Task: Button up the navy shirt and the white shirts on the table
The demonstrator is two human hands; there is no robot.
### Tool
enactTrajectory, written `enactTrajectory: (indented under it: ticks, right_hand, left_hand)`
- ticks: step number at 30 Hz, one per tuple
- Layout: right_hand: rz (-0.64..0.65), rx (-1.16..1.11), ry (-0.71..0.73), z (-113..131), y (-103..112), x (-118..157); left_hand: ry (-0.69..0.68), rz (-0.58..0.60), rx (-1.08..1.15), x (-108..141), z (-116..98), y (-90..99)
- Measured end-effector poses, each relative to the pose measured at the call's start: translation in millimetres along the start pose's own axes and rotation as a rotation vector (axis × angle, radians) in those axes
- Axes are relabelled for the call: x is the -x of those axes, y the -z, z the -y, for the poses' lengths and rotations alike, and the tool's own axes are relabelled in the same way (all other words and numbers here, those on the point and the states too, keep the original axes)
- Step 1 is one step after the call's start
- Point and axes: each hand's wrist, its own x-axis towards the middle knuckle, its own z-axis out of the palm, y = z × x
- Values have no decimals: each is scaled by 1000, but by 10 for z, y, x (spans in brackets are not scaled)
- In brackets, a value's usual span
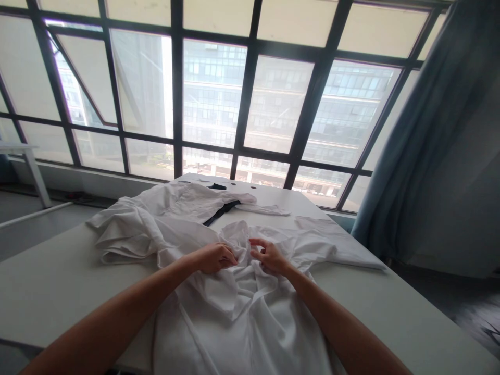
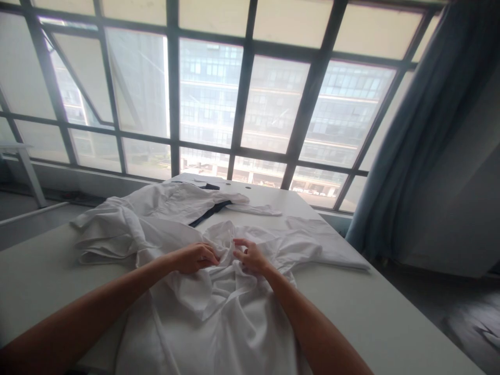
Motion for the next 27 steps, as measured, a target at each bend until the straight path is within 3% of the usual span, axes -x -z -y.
enactTrajectory:
  ticks: [5,8,10,13,15,18,21,27]
  right_hand:
    - [59,-202,-64,12,19,17]
    - [109,-298,-28,66,50,30]
    - [81,-311,-9,142,60,45]
    - [5,-306,11,304,75,92]
    - [39,-323,9,419,106,148]
    - [232,-360,-41,543,189,247]
    - [291,-352,-97,574,268,305]
    - [109,-245,-94,529,300,269]
  left_hand:
    - [39,43,187,-14,-102,-79]
    - [202,18,269,-31,-148,-72]
    - [368,-96,284,-35,-129,-21]
    - [586,-359,65,0,-18,110]
    - [675,-449,-167,47,73,190]
    - [758,-322,-299,105,149,230]
    - [666,-211,-333,103,120,180]
    - [165,-451,-331,30,-107,159]
